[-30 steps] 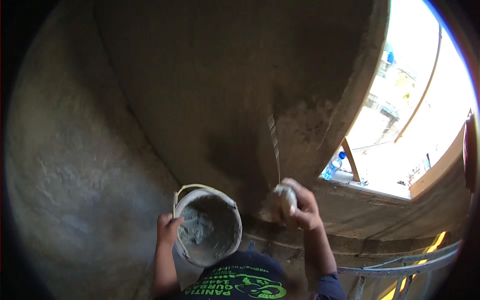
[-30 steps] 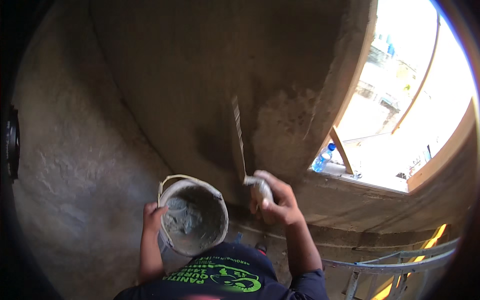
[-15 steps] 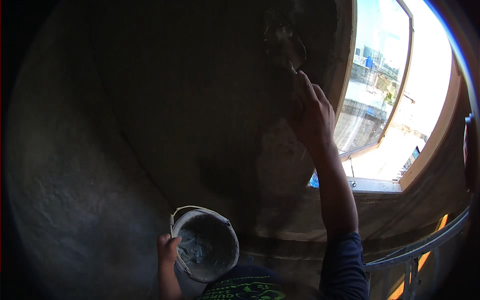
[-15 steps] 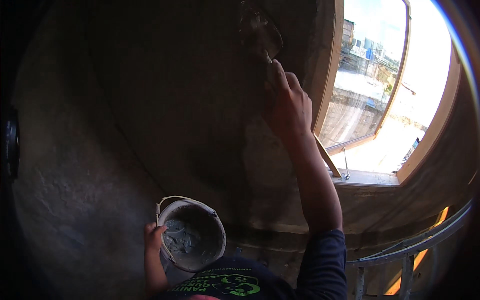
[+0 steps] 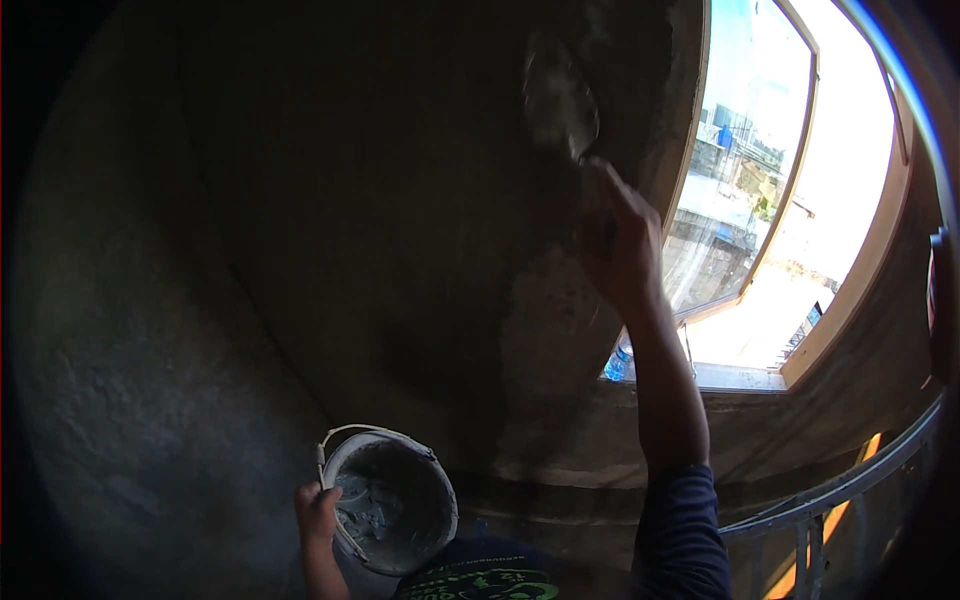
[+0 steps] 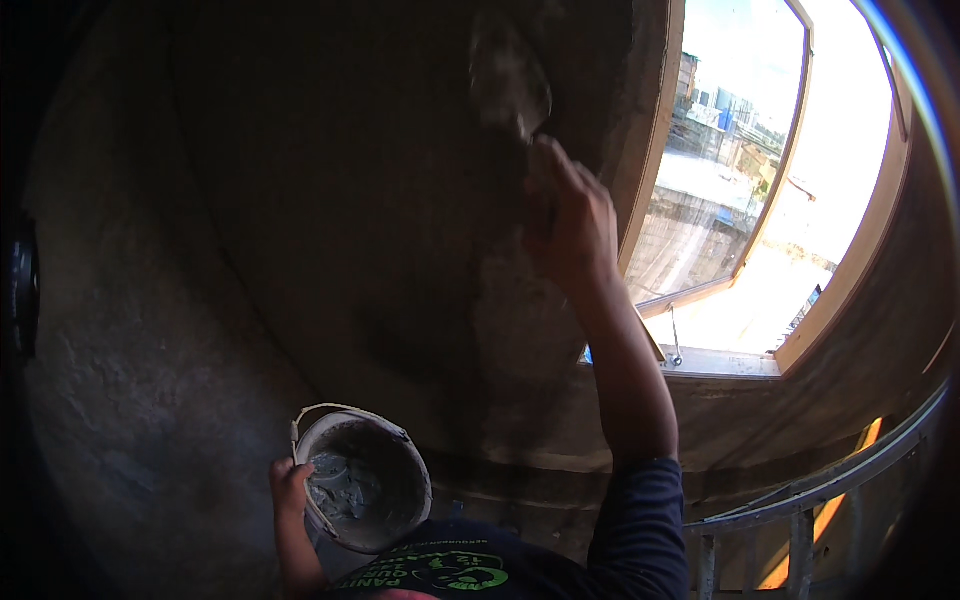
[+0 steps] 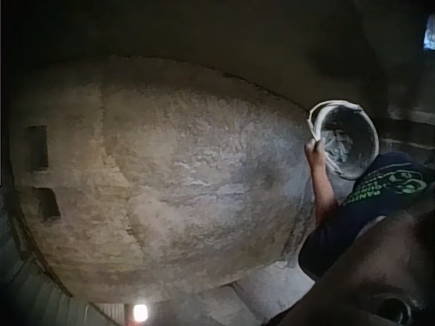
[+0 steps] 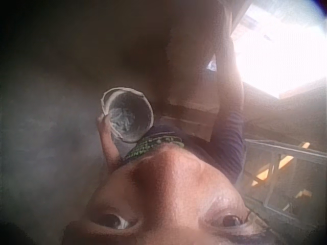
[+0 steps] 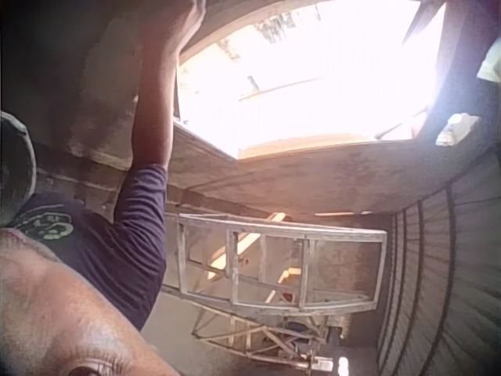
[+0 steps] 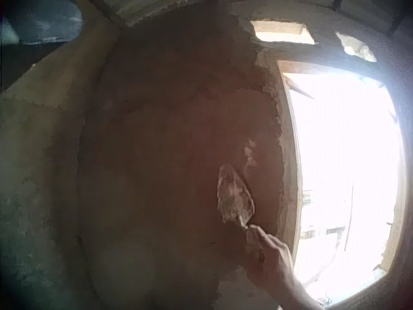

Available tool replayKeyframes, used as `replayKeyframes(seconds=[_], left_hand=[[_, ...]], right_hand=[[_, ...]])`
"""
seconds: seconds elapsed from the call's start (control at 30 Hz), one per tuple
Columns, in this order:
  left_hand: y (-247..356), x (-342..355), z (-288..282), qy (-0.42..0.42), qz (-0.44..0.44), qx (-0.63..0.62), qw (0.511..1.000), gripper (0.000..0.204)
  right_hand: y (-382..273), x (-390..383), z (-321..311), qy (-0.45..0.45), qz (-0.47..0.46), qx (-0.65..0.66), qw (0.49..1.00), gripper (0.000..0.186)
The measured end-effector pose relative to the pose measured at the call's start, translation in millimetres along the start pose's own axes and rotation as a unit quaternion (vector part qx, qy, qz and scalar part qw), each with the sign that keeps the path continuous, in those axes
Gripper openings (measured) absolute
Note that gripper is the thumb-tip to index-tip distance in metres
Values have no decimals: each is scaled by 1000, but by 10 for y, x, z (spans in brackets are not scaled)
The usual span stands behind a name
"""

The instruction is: The person scoops plaster from a bucket with a trowel and spreads it onto the wall next to a window.

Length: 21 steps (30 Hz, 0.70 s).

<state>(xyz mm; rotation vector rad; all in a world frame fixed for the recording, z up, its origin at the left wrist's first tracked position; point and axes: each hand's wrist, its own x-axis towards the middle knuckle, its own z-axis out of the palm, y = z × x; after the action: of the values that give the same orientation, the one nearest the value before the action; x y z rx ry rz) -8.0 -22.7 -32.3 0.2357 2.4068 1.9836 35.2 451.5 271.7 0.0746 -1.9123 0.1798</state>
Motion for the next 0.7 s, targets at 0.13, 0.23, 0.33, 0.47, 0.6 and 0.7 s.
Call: replayKeyframes(seconds=[0.13,0.23,0.33,0.47,0.6,0.7], left_hand=[[-53,43,30,-6,7,10,1000,26],[-36,38,32,4,-9,2,1000,27],[-97,38,-8,5,-22,-1,1000,26],[-273,117,-18,10,-7,-5,1000,25],[-149,130,20,-4,-8,-13,1000,25],[-172,136,-8,-13,-9,-22,1000,25]], right_hand=[[23,370,-71,-17,58,-86,994,49],[29,169,37,-72,66,-126,987,52],[-129,-256,63,-171,96,-116,974,55],[-102,-584,75,-178,79,-43,980,57],[-141,-153,35,-27,70,-48,996,53],[-151,54,-33,-5,86,-113,990,52]])
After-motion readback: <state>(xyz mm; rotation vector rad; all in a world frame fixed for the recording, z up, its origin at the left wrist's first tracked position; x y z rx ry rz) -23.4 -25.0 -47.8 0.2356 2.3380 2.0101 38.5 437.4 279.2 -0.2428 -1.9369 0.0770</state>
